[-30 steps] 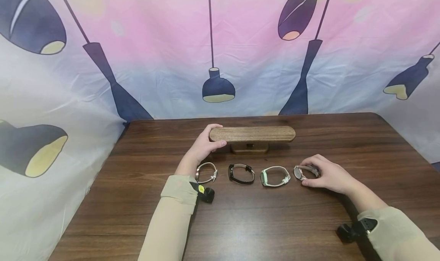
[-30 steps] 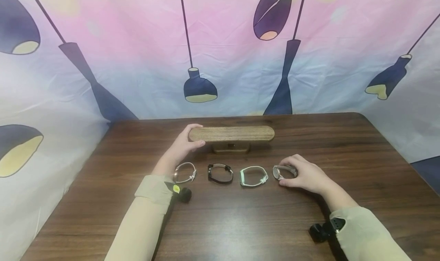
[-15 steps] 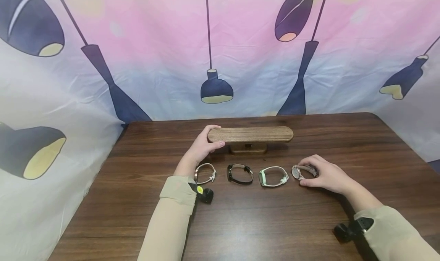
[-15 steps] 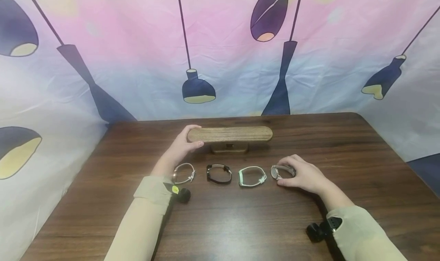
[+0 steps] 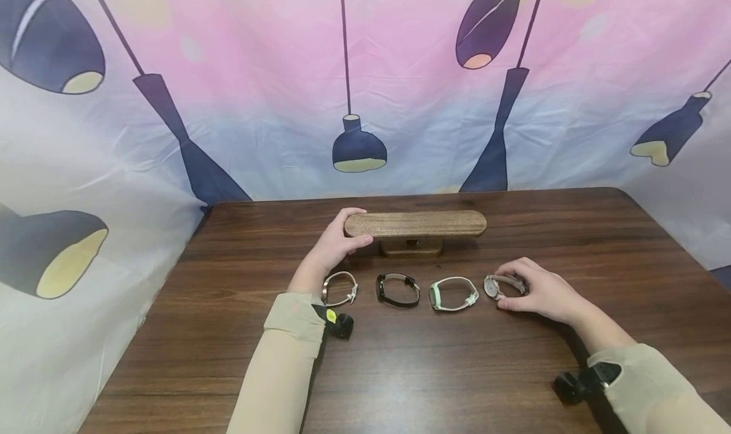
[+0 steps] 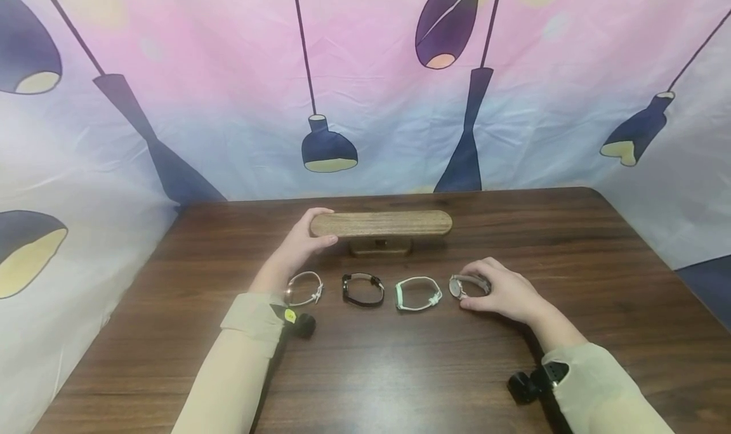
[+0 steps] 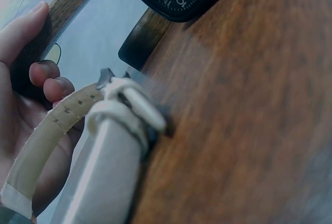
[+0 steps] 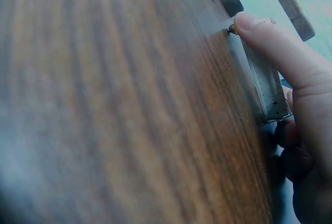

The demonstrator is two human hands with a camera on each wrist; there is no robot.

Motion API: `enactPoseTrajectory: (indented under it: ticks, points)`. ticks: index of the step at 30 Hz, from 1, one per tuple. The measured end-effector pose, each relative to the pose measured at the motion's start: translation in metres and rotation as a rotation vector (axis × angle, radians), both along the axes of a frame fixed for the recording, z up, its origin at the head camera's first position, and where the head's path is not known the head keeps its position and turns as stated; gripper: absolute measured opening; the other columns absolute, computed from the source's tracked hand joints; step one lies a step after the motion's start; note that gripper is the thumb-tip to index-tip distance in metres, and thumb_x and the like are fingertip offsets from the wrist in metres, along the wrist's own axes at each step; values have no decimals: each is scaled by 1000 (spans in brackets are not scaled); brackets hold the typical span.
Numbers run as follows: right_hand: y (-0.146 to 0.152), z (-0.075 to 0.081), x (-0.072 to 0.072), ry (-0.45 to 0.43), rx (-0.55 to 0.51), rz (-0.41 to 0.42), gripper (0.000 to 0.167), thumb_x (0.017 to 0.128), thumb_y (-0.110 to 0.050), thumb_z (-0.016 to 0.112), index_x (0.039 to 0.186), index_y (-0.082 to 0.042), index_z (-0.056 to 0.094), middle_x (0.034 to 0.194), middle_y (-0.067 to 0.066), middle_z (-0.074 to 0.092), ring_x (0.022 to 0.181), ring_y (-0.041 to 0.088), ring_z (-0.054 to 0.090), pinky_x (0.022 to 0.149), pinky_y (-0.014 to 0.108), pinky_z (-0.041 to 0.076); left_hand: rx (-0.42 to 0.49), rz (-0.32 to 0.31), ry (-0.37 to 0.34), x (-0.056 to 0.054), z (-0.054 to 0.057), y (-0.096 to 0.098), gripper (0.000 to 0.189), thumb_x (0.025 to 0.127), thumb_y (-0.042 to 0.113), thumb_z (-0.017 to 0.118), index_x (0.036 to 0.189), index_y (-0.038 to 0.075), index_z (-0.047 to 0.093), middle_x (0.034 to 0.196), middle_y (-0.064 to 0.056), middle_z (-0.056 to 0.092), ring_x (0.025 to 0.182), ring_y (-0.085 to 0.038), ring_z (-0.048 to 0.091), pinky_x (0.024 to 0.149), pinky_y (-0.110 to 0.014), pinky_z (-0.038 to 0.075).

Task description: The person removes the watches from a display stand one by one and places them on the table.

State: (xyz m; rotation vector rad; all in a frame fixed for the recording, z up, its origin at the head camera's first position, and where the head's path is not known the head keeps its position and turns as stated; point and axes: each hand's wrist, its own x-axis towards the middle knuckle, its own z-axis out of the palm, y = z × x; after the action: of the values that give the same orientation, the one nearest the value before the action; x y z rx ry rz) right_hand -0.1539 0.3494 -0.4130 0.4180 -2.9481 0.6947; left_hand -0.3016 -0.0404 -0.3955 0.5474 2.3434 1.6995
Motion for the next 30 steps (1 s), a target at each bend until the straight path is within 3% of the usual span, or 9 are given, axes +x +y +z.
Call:
enactPoseTrajectory:
  ticks: [5, 13, 30]
  points:
    - [0, 1, -1, 12, -7, 2, 51, 72, -51, 76, 113, -26, 59, 109, -5, 54, 93, 16, 54, 72, 41, 42, 1, 5, 20, -1, 2, 1, 59, 81, 22, 73, 132, 23, 44, 99, -13, 50, 60, -21, 43, 53, -31, 38]
    - [0, -3, -1, -5, -4, 0, 53, 71, -53, 75, 114, -26, 59, 110, -5, 53, 92, 16, 54, 72, 40, 42, 19, 7, -17, 2, -1, 0, 60, 81, 21, 73, 133, 23, 43, 96, -13, 49, 60, -20, 42, 52, -32, 37]
    - [-1, -2, -1, 0, 0, -4, 51, 72, -53, 75, 114, -26, 60, 109, -4, 53, 93, 17, 54, 72, 41, 43, 48, 5, -13, 2, -2, 0, 59, 81, 18, 73, 132, 23, 44, 99, -12, 49, 59, -19, 41, 51, -31, 37]
